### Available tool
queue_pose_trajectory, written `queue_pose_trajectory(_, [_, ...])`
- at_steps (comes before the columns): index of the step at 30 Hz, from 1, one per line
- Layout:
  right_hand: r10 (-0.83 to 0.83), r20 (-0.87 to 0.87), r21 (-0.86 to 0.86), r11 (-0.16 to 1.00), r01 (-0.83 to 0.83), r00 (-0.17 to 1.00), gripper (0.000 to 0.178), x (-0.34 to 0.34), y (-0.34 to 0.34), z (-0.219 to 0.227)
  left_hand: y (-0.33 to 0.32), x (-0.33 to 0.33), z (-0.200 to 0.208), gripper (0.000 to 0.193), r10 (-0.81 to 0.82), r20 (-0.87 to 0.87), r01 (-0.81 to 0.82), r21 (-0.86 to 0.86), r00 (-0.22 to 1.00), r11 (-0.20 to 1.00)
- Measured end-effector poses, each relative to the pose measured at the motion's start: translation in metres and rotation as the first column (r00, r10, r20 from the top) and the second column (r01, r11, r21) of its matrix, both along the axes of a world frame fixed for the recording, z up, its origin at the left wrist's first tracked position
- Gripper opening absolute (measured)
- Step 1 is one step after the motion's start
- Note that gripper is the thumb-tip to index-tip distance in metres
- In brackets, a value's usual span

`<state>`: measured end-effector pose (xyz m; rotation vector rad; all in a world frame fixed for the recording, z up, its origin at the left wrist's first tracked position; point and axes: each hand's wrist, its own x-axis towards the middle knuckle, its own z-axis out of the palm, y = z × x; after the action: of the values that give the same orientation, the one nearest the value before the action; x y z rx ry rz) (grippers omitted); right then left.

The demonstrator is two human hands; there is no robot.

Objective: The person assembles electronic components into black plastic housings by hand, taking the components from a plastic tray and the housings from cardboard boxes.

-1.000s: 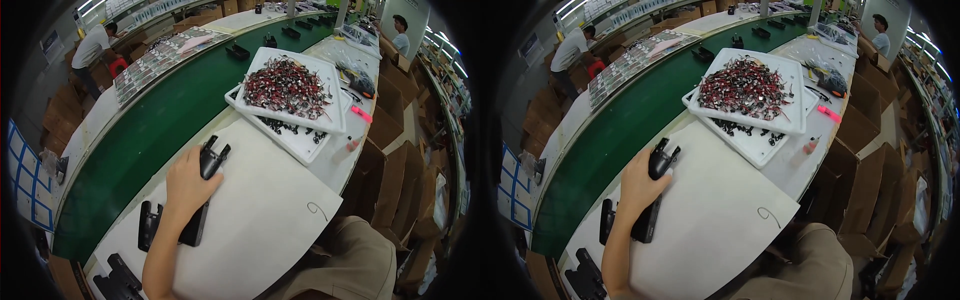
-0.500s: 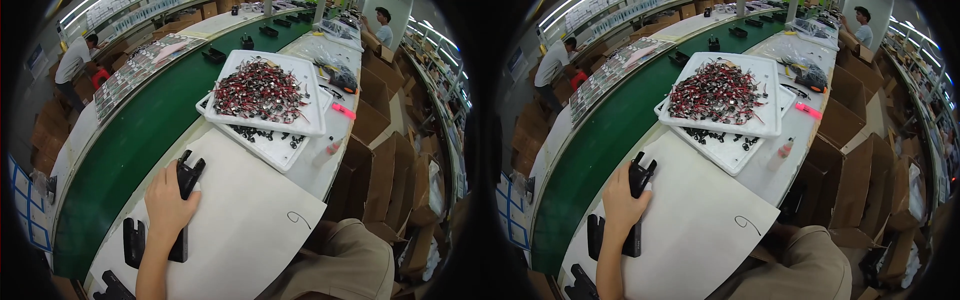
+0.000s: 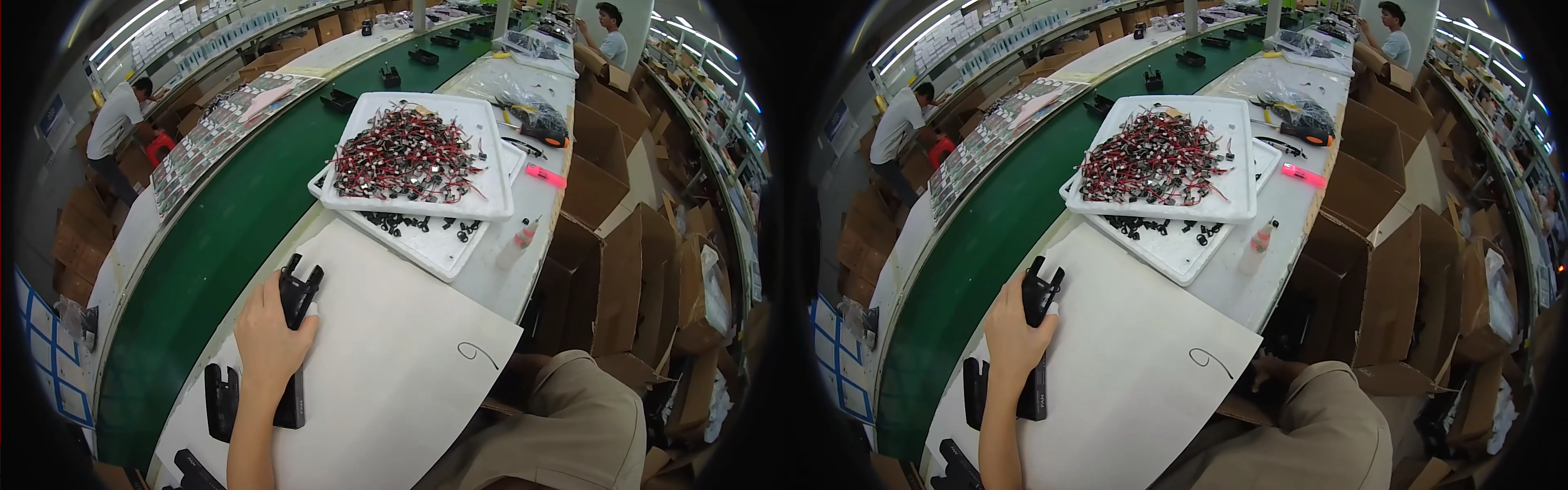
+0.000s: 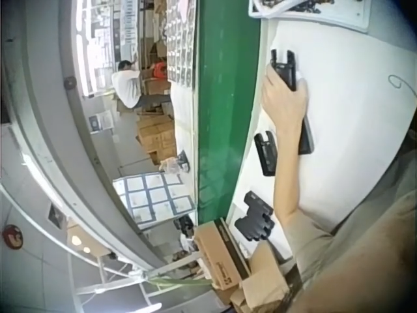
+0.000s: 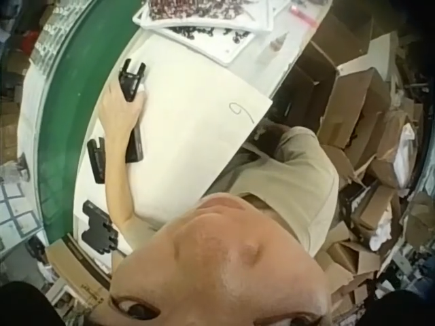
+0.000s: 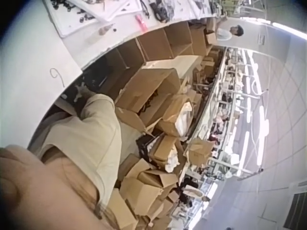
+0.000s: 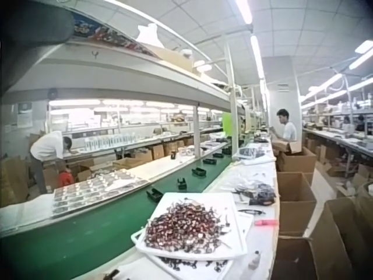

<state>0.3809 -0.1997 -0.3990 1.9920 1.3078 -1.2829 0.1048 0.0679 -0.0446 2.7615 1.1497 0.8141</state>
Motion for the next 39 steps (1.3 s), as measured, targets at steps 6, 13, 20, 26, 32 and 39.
queue_pose_trajectory(6, [-0.164,-0.102,-0.029,0.986,0.162,0.981,0.119,0.003,-0.024,-0.060,-0.004,0.000,0.006,0.054,0.002,0.001,-0.002,0.008,1.000,1.000])
queue_pose_trajectory(13, [-0.185,-0.123,0.040,0.981,0.191,0.975,0.112,0.012,-0.024,-0.080,-0.003,0.001,0.003,0.054,-0.003,-0.023,0.003,0.016,1.000,1.000])
queue_pose_trajectory(20, [-0.198,-0.163,0.042,0.977,0.207,0.967,0.108,0.013,-0.017,-0.068,-0.001,0.000,0.001,0.055,-0.007,-0.004,0.007,0.021,1.000,1.000])
queue_pose_trajectory(26, [-0.224,-0.181,0.063,0.969,0.238,0.958,0.105,0.014,-0.010,-0.054,-0.001,-0.002,0.001,0.054,-0.002,-0.009,0.002,0.006,1.000,1.000])
queue_pose_trajectory(32, [-0.192,-0.156,0.038,0.979,0.200,0.969,0.078,0.028,0.009,-0.024,-0.001,-0.002,0.001,0.054,0.008,-0.002,-0.008,-0.071,1.000,0.997])
queue_pose_trajectory(39, [-0.209,-0.137,0.074,0.973,0.220,0.968,0.079,0.024,0.033,0.073,-0.003,-0.005,0.000,0.052,0.028,-0.002,-0.028,-0.060,1.000,0.998])
